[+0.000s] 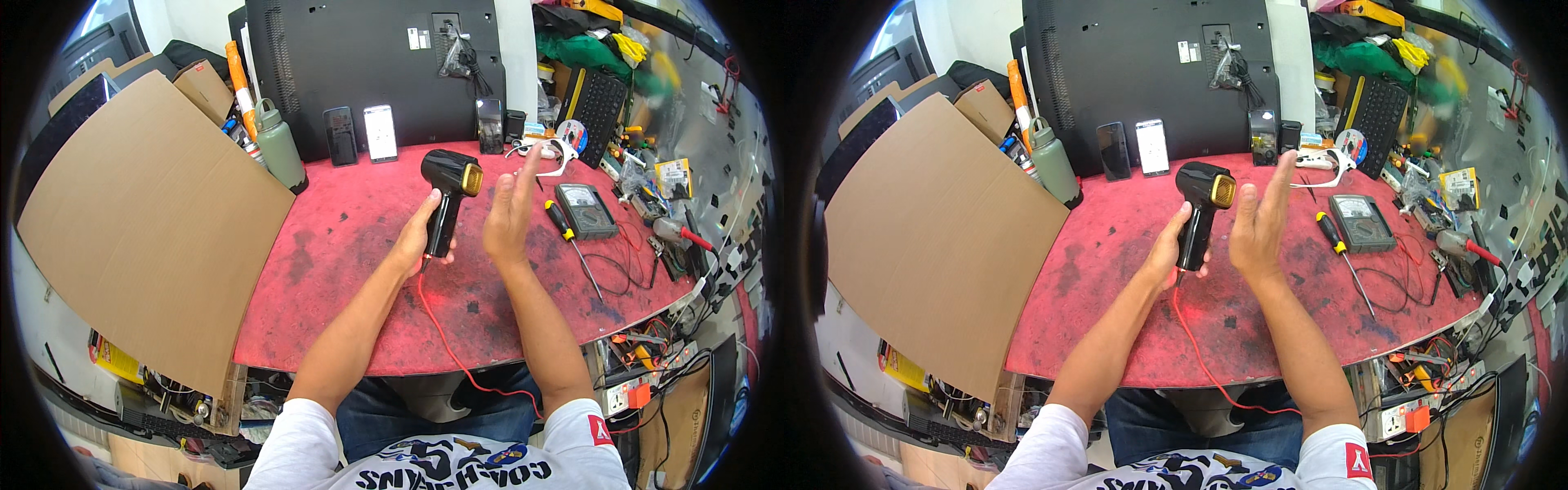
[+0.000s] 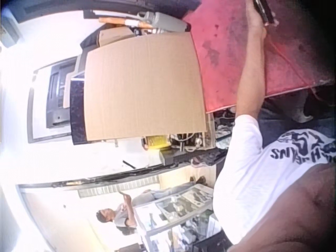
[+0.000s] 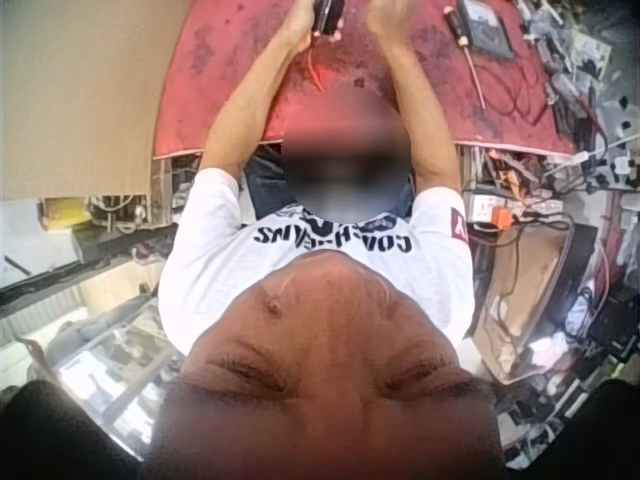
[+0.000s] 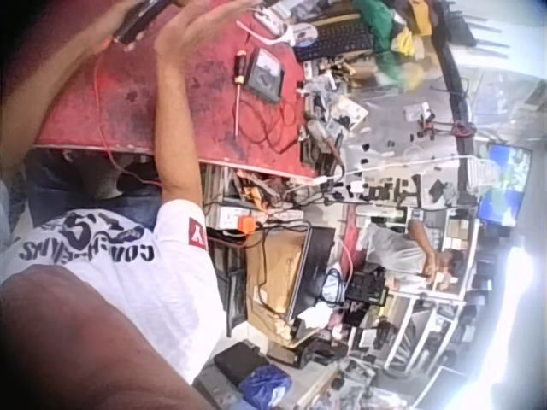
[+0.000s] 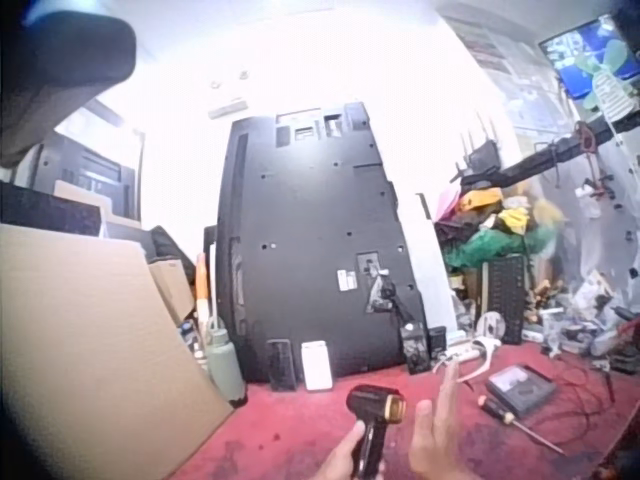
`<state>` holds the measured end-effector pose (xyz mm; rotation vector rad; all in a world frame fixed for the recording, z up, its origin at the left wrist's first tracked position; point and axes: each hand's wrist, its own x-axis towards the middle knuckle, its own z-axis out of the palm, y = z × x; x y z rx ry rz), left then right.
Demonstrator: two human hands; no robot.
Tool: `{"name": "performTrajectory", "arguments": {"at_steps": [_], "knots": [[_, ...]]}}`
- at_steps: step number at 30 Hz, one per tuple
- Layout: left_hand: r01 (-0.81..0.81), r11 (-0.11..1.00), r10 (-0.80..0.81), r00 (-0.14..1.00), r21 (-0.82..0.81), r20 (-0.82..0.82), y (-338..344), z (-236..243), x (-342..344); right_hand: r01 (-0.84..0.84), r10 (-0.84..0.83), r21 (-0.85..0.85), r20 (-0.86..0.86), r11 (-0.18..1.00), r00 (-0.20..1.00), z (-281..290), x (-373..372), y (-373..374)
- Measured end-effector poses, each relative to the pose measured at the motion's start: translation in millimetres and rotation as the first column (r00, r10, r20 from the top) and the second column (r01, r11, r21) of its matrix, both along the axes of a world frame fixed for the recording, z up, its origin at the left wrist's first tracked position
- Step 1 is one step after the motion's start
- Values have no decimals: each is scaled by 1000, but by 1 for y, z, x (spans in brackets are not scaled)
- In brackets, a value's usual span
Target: The person unscrews the handle of an infrared thermometer using a screwdriver, removes the screws, opens the casing, and checks the internal wiring.
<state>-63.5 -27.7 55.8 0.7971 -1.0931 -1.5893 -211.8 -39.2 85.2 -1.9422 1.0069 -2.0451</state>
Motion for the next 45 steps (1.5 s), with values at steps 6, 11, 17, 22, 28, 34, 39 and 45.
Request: {"name": "performTrajectory", "arguments": {"at_steps": [6,11,17,22,28,34,39,45], "knots": [[-6,1000,6,999,-3,41,4,0,-10,0,-4,-37,-91,999,996,-7,9,1],[-278,803,478,830,-527,289,-4,-21,-16,-394,278,261,388,881,879,-9,17,-6],[-64,981,90,987,-185,133,3,-22,-31,-851,320,227,856,474,406,-12,-4,-28],[46,984,-37,998,-175,56,21,-5,-33,-833,372,317,782,453,500,-18,-11,-37],[-134,924,286,865,-357,413,18,-12,-29,-120,106,-133,-107,984,989,25,-21,-1],[-273,800,549,690,-534,471,28,-2,-33,-124,-10,-306,-403,944,915,33,-25,19],[-336,763,608,662,-552,438,26,5,-26,-139,0,-307,-410,941,912,29,-23,15],[-394,769,582,757,-503,296,17,-5,-24,-110,36,-291,-248,951,968,33,-6,24]]}}
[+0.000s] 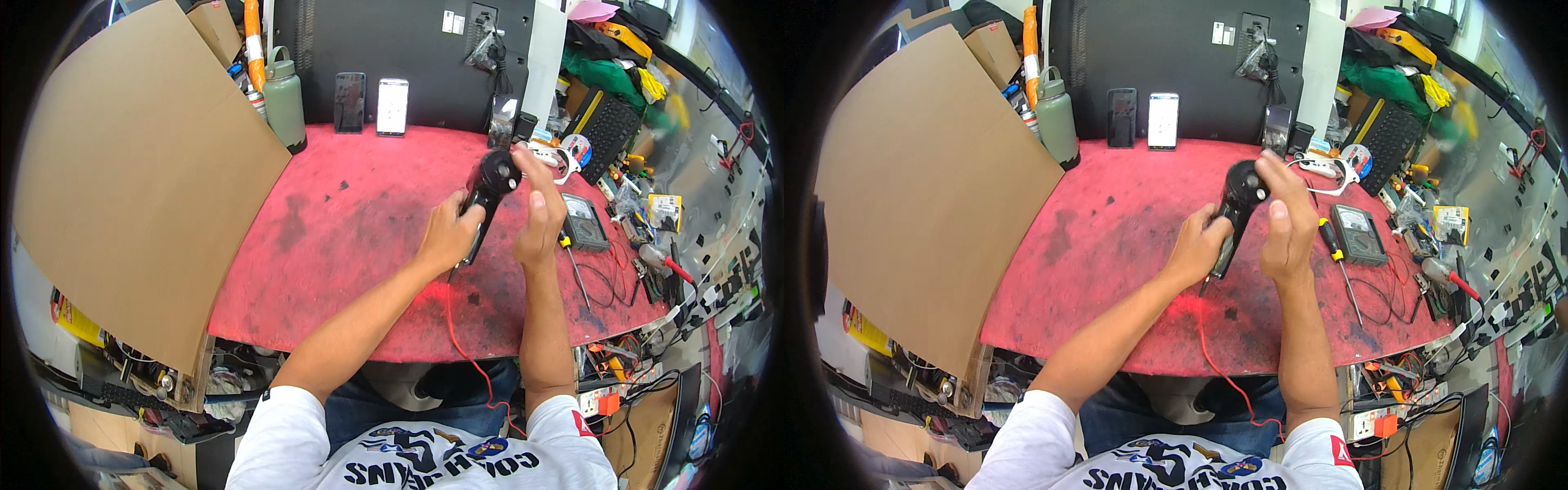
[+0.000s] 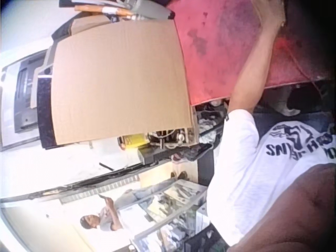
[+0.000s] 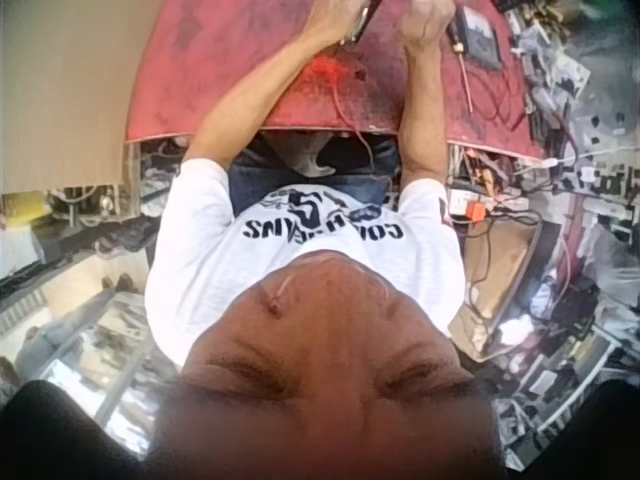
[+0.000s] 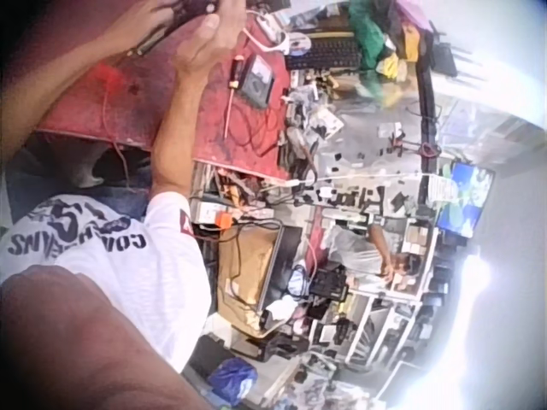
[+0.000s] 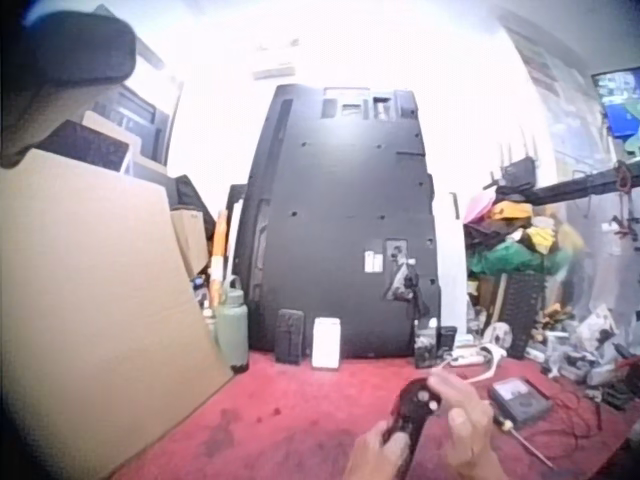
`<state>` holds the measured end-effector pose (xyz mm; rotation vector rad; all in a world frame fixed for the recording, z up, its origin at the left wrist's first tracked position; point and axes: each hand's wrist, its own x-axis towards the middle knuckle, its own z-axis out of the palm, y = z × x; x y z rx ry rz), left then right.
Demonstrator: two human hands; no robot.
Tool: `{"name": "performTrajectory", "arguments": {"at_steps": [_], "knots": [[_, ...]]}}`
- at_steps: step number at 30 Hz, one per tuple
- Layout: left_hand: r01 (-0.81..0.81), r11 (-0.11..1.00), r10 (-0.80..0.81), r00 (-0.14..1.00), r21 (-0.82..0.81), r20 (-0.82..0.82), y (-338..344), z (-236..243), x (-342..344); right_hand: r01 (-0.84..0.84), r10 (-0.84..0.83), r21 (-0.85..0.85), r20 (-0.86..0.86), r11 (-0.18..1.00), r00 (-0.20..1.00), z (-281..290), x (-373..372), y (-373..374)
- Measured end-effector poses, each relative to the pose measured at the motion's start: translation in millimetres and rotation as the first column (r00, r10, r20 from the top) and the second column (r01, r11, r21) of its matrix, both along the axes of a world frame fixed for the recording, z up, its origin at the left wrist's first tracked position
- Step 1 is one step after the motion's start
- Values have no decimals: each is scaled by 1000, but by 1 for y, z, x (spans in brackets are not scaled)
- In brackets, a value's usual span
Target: The person unscrews the handle of an infrared thermometer using a screwdriver, removes the screws, opens the casing, and checks the internal wiring.
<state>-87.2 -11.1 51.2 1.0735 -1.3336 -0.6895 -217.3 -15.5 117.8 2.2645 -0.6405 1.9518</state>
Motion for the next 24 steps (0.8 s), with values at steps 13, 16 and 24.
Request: {"name": "performTrajectory", "arguments": {"at_steps": [13,16,24], "knots": [[80,971,146,546,225,-825,-27,14,42,-133,356,850,-67,509,932,-56,42,5],[134,988,14,435,80,-900,-31,8,51,-361,382,904,257,231,888,-66,52,4],[64,998,-16,540,22,-842,-36,9,51,-339,183,902,298,267,937,-77,56,7]]}}
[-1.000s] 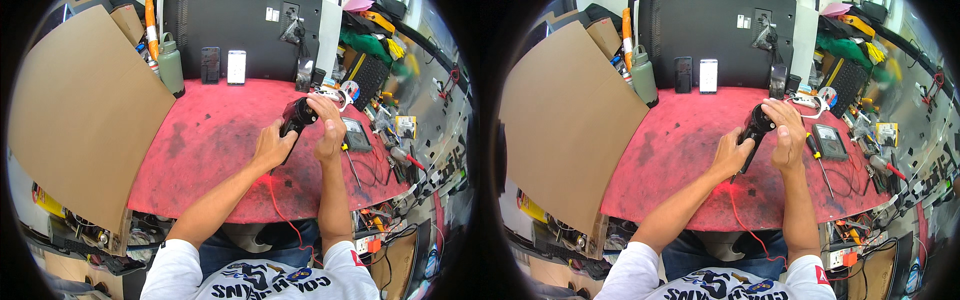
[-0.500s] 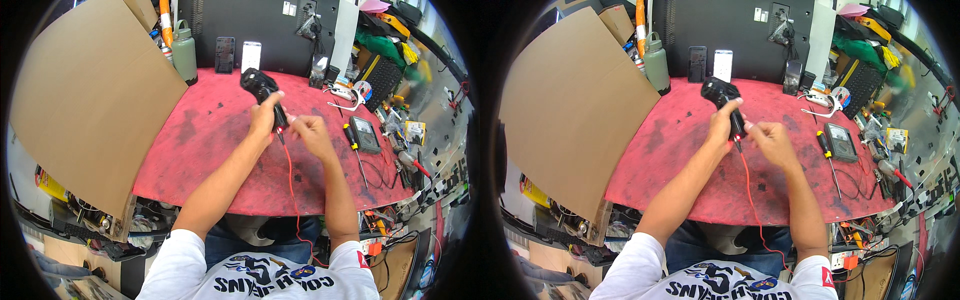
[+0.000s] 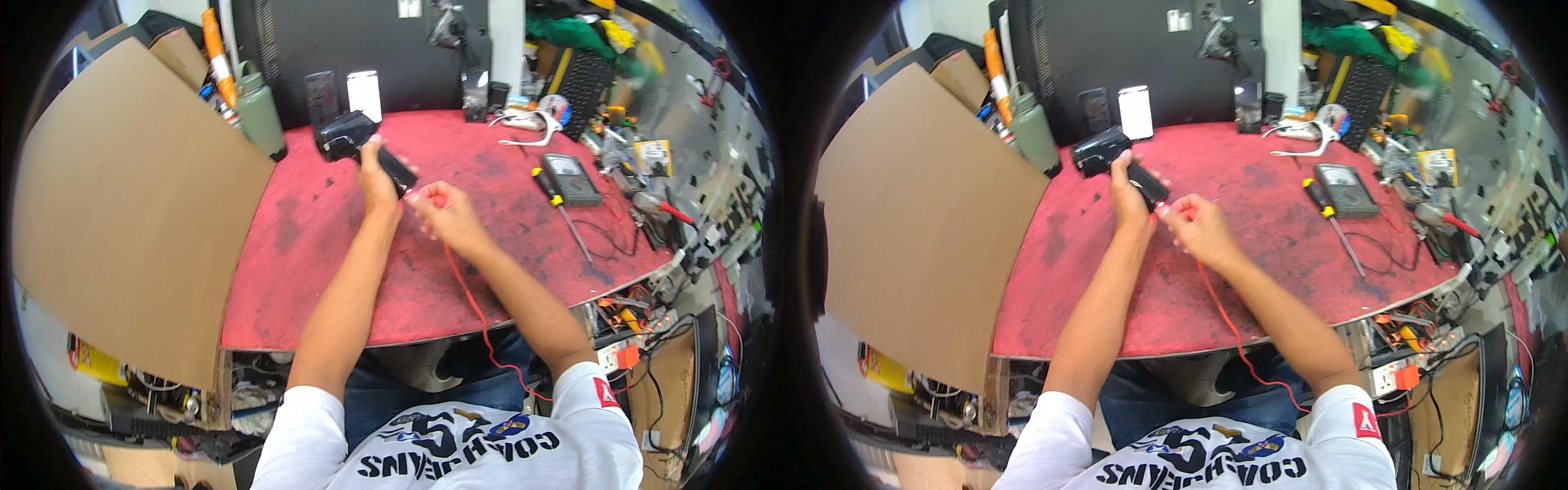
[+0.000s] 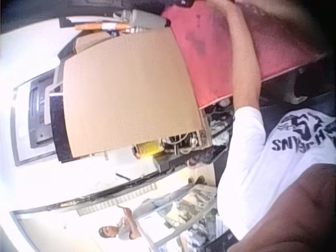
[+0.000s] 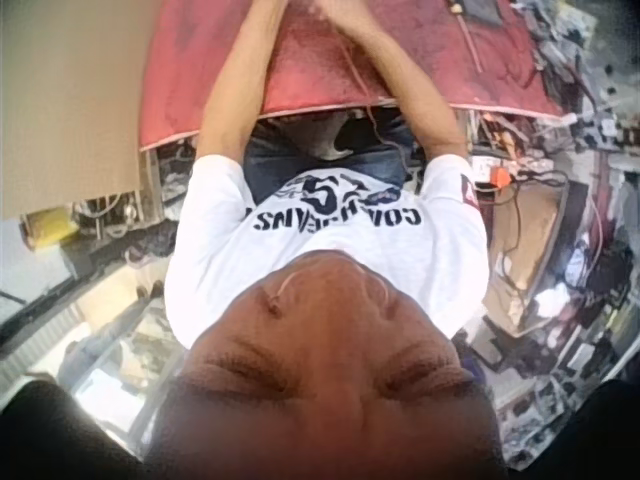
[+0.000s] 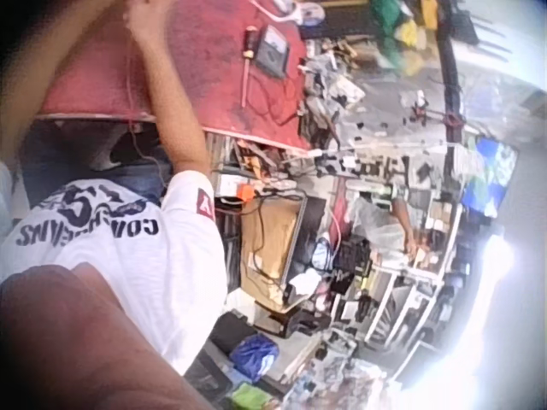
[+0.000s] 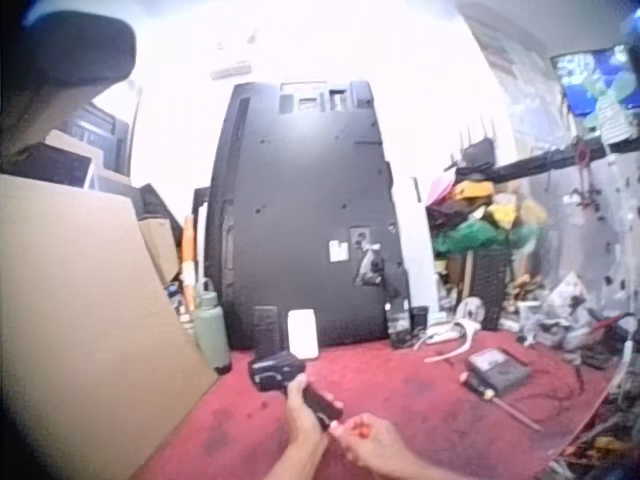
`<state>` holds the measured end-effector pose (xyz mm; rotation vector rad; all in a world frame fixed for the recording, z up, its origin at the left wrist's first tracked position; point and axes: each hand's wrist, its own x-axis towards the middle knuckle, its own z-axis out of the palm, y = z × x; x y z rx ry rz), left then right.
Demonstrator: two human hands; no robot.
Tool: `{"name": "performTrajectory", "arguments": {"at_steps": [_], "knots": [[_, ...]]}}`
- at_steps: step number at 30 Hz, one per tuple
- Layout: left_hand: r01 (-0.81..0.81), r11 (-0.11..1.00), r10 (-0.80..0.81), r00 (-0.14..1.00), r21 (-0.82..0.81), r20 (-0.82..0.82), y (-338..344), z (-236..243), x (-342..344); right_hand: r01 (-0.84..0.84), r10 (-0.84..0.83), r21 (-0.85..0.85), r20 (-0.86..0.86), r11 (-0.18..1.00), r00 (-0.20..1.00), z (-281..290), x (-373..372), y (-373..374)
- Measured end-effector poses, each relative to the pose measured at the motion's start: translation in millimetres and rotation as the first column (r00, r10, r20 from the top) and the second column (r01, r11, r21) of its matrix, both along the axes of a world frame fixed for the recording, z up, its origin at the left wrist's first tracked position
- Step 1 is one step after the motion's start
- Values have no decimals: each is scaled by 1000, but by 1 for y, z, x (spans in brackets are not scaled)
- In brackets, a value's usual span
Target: The person unscrews the handle of an infrared thermometer using a screwdriver, removes the screws, opens the casing, and checks the internal wiring.
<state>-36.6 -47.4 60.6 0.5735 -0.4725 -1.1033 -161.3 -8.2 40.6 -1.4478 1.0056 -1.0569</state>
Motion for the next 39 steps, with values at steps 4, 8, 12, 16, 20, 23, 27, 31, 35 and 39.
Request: {"name": "performTrajectory", "arguments": {"at_steps": [4,8,12,16,20,23,27,31,35,39], "knots": [[-154,986,151,987,56,54,2,2,-7,91,-193,-465,-178,881,965,-2,9,7],[-90,986,74,991,139,115,-4,-1,-7,-53,-279,-738,-320,672,906,2,2,9],[-68,992,74,996,109,-58,-18,-4,7,-57,-354,-776,-349,628,868,3,-9,27],[-199,942,149,969,269,197,-22,-11,54,48,-434,-690,-398,722,808,19,-65,80],[13,992,-32,989,125,144,-19,-6,35,374,-699,-618,-445,692,559,33,-208,123],[201,976,-217,940,83,265,-13,0,11,514,-811,-658,-569,550,139,19,-328,154],[-150,982,-26,507,118,861,-14,-11,8,298,-783,-837,-539,459,-309,16,-337,144],[-348,927,-131,47,139,990,30,-4,-3,246,-627,-598,-590,763,509,35,-243,64],[-312,930,-229,-75,196,970,45,-9,-17,-69,-654,-685,-718,726,238,16,-208,-36],[-236,952,-248,-219,195,944,52,-11,-17,-18,-465,-467,-875,884,-135,2,-210,-95]]}}
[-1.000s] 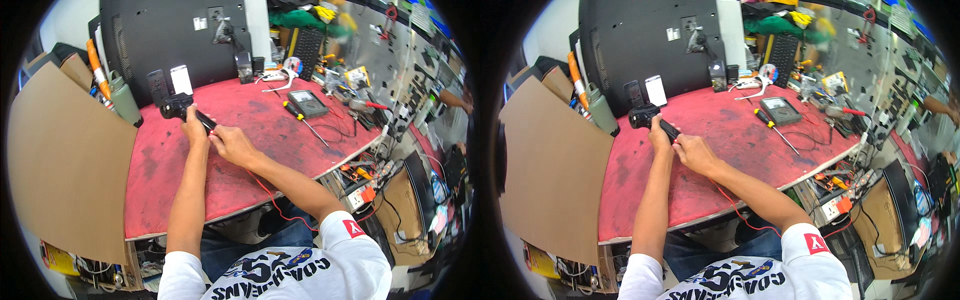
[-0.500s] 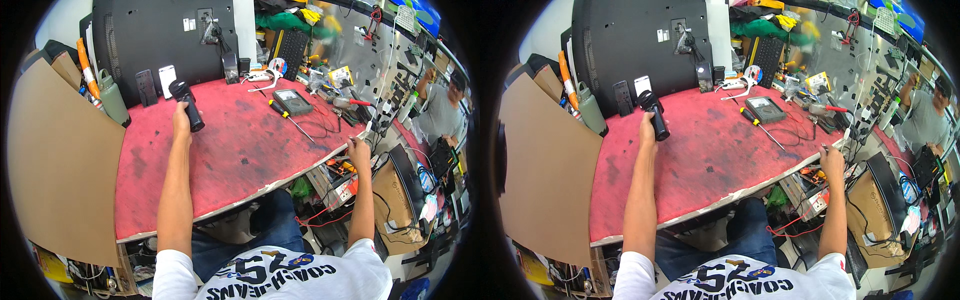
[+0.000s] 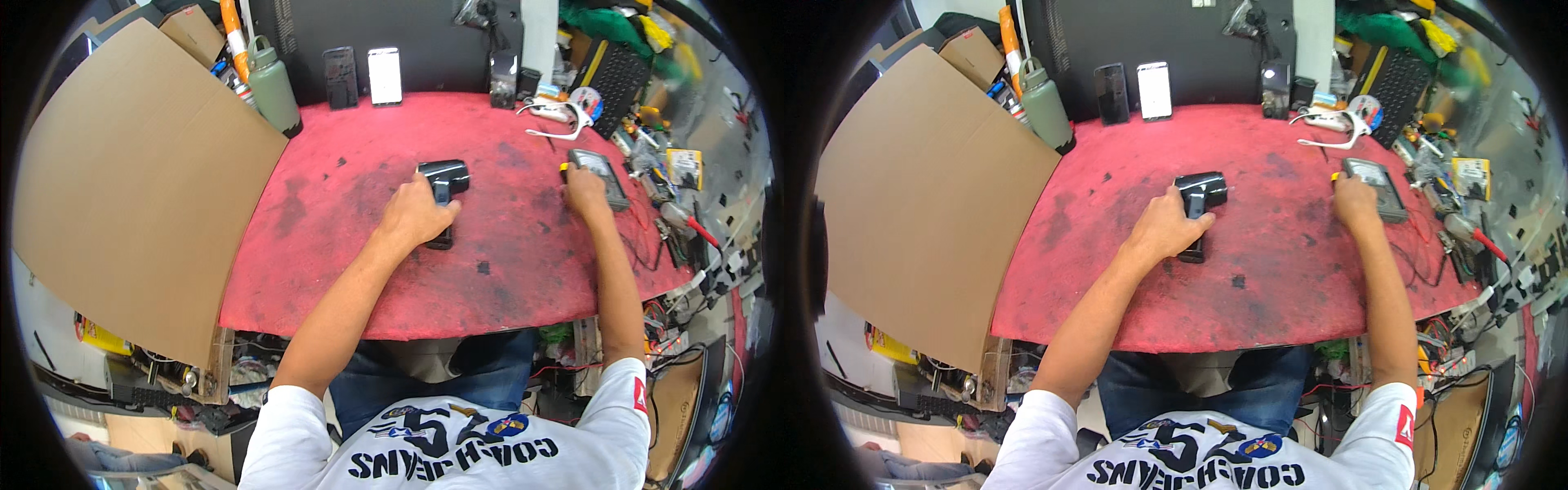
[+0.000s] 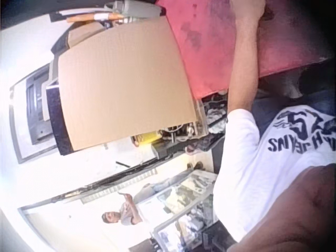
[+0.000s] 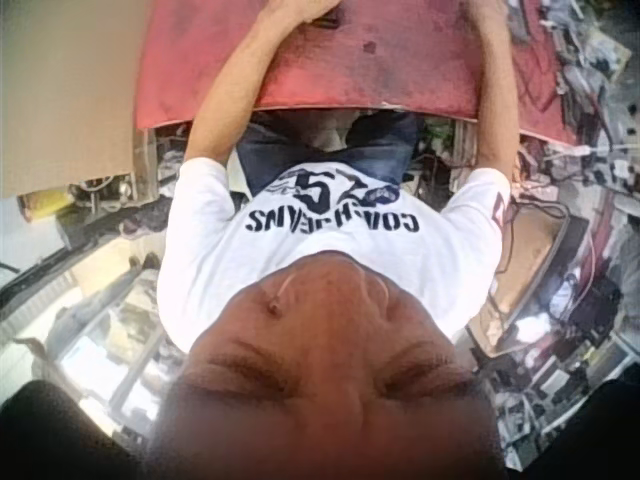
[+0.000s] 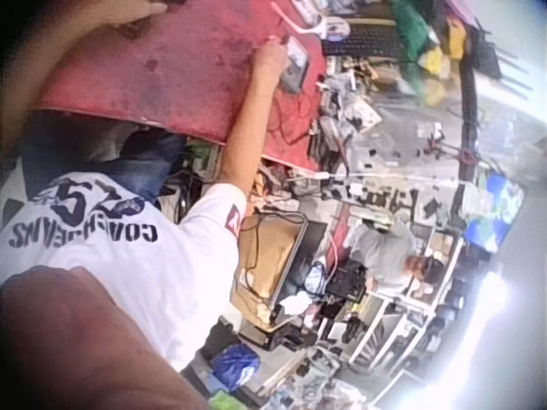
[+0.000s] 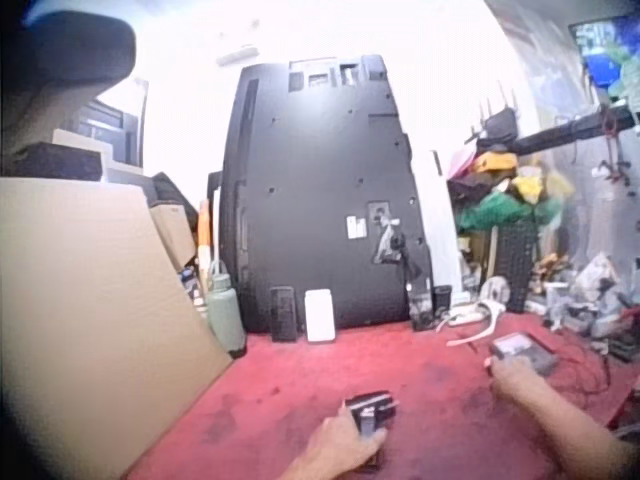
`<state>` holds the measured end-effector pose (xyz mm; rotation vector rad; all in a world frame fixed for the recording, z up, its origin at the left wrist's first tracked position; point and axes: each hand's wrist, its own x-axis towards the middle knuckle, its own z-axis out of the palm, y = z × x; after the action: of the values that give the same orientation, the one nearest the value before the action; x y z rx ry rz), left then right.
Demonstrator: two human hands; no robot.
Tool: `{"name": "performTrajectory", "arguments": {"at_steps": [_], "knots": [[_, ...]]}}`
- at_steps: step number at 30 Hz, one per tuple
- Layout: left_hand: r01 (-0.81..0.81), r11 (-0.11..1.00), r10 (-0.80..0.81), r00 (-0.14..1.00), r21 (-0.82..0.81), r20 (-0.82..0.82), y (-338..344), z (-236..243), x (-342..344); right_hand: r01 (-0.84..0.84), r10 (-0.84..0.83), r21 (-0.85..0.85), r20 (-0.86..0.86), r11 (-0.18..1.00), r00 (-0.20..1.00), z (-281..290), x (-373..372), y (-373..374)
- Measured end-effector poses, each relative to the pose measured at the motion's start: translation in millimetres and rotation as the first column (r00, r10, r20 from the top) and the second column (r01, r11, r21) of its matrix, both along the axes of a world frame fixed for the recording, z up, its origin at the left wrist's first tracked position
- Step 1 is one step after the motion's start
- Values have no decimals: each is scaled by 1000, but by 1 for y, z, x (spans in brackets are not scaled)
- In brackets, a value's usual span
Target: The person unscrews the handle of an infrared thermometer using a screwdriver, removes the screws, opens the casing, and checks the internal wiring.
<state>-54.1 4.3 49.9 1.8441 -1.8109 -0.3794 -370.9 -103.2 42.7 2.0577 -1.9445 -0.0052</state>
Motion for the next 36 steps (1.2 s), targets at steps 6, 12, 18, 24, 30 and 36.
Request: {"name": "performTrajectory", "arguments": {"at_steps": [6,12,18,24,30,36], "knots": [[176,979,-169,983,103,-73,-10,21,32,-262,283,-139,171,955,944,18,0,18],[547,801,-587,641,-243,-493,6,20,30,-502,745,-562,586,657,320,123,92,95],[557,798,-586,629,-230,-511,10,14,23,-616,722,-443,612,652,323,165,163,128],[477,827,-557,623,-297,-549,12,9,21,-537,743,-543,607,646,281,164,182,121],[487,833,-550,688,-262,-473,8,2,23,-573,806,-580,514,579,294,156,177,111],[474,825,-565,691,-308,-451,8,2,24,-599,641,-489,766,634,53,157,169,106]]}}
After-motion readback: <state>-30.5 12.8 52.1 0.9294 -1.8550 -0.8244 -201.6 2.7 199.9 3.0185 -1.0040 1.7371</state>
